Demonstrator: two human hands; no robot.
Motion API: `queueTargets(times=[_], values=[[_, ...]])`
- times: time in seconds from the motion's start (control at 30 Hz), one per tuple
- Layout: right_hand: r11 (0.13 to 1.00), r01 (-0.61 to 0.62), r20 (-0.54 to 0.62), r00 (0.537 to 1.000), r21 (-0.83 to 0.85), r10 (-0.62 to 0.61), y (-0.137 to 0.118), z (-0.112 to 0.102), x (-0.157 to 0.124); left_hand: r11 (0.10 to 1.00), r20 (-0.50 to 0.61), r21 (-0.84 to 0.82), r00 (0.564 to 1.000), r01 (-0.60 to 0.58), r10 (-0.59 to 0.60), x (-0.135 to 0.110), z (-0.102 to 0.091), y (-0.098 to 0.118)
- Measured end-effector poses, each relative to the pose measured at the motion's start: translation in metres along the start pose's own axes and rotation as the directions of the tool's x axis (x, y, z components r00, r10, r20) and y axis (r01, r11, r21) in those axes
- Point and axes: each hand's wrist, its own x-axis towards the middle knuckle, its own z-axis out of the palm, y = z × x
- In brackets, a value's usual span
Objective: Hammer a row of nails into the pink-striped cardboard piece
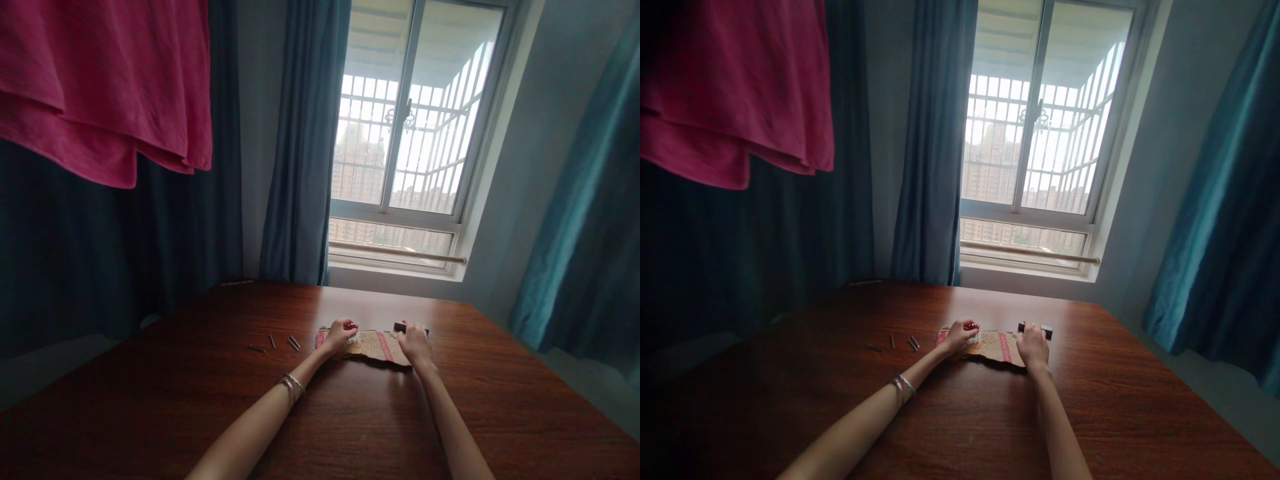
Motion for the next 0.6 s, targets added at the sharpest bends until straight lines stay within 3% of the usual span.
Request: queueTargets(times=[0.17,0.3,0.43,0.6], values=[[0.936,-0.251,0.022,0.964,-0.247,0.264,0.033,-0.010,-0.015,0.998,0.001,0.056,1.000,-0.007,0.007,0.000,-0.001,0.000],[0.913,-0.315,0.239,0.895,-0.259,0.376,0.040,-0.013,-0.024,0.993,0.017,0.115,1.000,-0.006,0.004,0.000,-0.001,0.002],[0.913,-0.304,0.375,0.840,-0.272,0.391,0.034,-0.020,-0.028,0.993,0.022,0.117,1.000,0.002,-0.004,-0.001,-0.001,0.003],[0.948,-0.225,0.408,0.862,-0.223,0.301,0.026,-0.023,-0.032,0.994,0.026,0.109,0.999,0.025,-0.028,-0.002,-0.001,0.006]])
